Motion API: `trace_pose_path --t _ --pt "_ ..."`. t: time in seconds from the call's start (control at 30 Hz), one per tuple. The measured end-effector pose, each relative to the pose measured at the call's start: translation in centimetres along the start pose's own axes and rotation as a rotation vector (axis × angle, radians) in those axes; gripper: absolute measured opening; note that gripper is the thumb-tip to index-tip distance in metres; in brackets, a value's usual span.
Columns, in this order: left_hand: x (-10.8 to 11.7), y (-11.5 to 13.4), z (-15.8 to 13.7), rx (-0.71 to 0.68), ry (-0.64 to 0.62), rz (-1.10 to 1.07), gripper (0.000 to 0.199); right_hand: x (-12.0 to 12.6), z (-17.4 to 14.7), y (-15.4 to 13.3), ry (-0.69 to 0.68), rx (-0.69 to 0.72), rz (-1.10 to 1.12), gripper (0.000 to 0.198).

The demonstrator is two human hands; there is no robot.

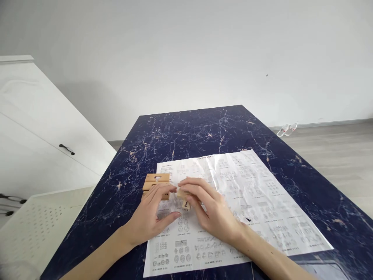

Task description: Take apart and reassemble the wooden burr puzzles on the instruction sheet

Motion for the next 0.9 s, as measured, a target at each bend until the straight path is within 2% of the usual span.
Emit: trace_pose_path --t 0.13,0.3,0.4,0.5,0.6,0.67,0.8,0.9 --pt "-0.5 -0.1 0.0 0.151 -0.023 -0.269 0.074 -0.6 -0.2 -1.3 -0.055 0.064 0.061 0.049" --pt "-0.6 1.3 0.7 0.141 -0.069 -0.457 0.069 -1.0 -0.8 -1.3 -0.108 0.043 0.141 0.053" --pt "-0.4 1.1 0.7 0.141 -0.03 -0.434 0.062 -1.2 -0.9 -1.3 -0.12 0.055 0.125 0.052" --pt "0.1 0.6 0.4 0.119 0.057 -0.377 0.069 -0.6 -0.8 -1.2 -0.055 0.059 0.04 0.048" --pt "0.4 0.5 0.2 0.068 0.106 -0.321 0.073 0.1 -0.7 -0.8 0.024 0.01 -0.034 0.038" --pt "0.6 0.7 0.2 0.024 0.127 -0.279 0.072 0.3 -0.6 -0.6 0.026 -0.004 -0.044 0.028" --pt "1.0 1.5 0.2 -0.118 0.179 -0.169 0.072 0.0 -0.5 0.0 -0.043 -0.056 -0.021 0.01" --pt "1.1 2.0 0.1 -0.216 0.192 -0.061 0.07 -0.7 -0.5 0.8 -0.178 -0.174 0.029 0.013"
Point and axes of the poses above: each hand's wrist, its own z-axis towards the middle knuckle, its own x-axis out of the back of the hand, y = z × x, the point moved 6 cm from there along z, towards the middle knuckle, and after that the axes turned 4 degrees about -x, right-handed, at the moved point
